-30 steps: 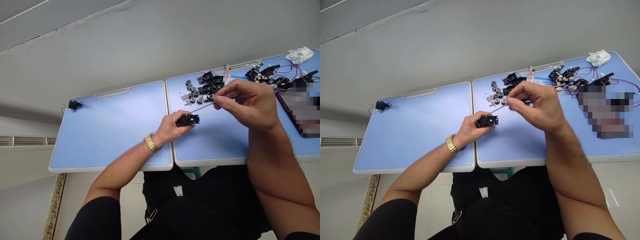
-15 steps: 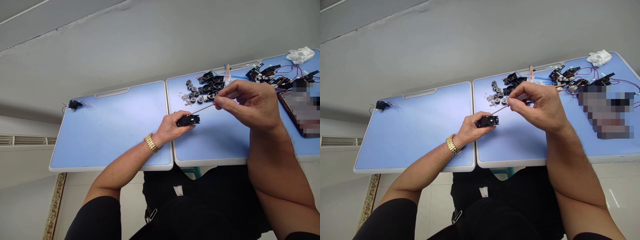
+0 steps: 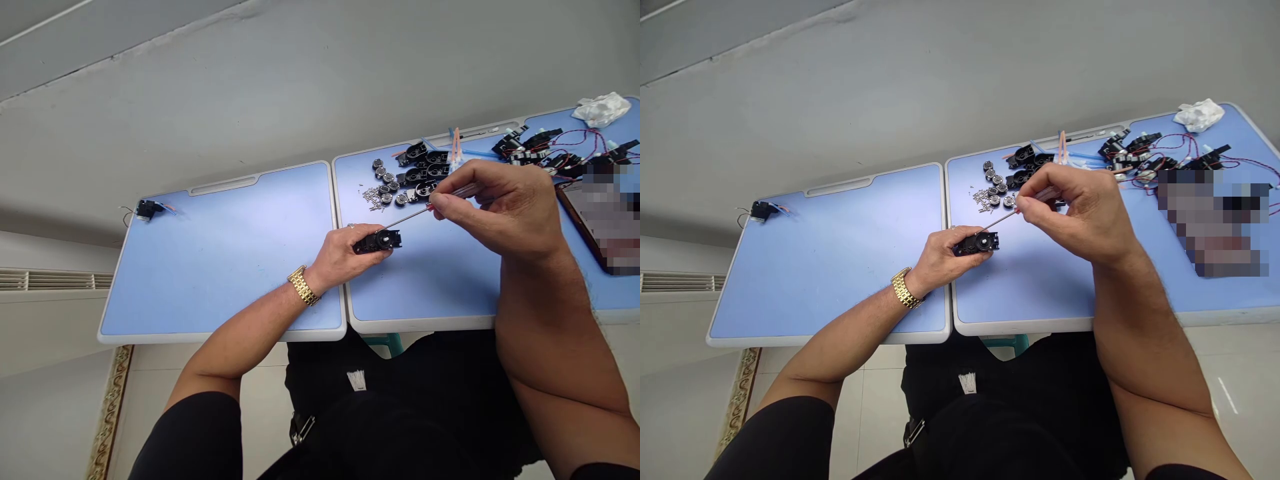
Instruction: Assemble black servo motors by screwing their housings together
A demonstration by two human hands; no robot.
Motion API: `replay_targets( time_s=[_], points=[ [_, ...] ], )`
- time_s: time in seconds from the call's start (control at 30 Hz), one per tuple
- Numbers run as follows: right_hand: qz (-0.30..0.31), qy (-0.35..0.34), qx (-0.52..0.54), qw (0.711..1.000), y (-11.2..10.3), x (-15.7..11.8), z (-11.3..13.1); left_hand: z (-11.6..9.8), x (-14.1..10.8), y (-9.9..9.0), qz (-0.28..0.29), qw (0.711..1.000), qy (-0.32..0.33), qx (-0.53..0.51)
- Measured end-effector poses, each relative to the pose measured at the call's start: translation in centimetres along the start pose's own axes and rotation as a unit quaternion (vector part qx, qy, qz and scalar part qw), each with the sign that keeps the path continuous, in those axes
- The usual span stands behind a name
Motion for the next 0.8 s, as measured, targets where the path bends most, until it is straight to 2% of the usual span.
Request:
replay_targets(
  time_s=[0.23,0.5,0.63,0.8],
  points=[
    [-0.045,-0.002,0.045,0.998,0.0,0.2,0.2,0.2,-0.1,0.0,-0.006,1.0,0.006,0.001],
    [-0.012,-0.074,0.034,0.997,0.1,-0.2,0.5,0.1,0.0,-0.1,0.017,0.998,0.002,0.055],
    [-0.003,-0.082,0.02,0.996,0.0,-0.4,0.6,0.1,0.0,-0.1,0.023,0.998,0.0,0.066],
    [0.01,-0.057,-0.003,0.998,-0.1,-0.7,1.0,0.0,0.0,-0.1,0.024,0.998,0.006,0.061]
  ],
)
Point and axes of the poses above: each hand's wrist, its own x-axis towards the middle knuckle, its own y-axis out of the palm, z = x × y, the point moved 2 cm from there along x, towards the middle knuckle, and after that the axes turned 8 degrees about -z, right-handed, at the moved point
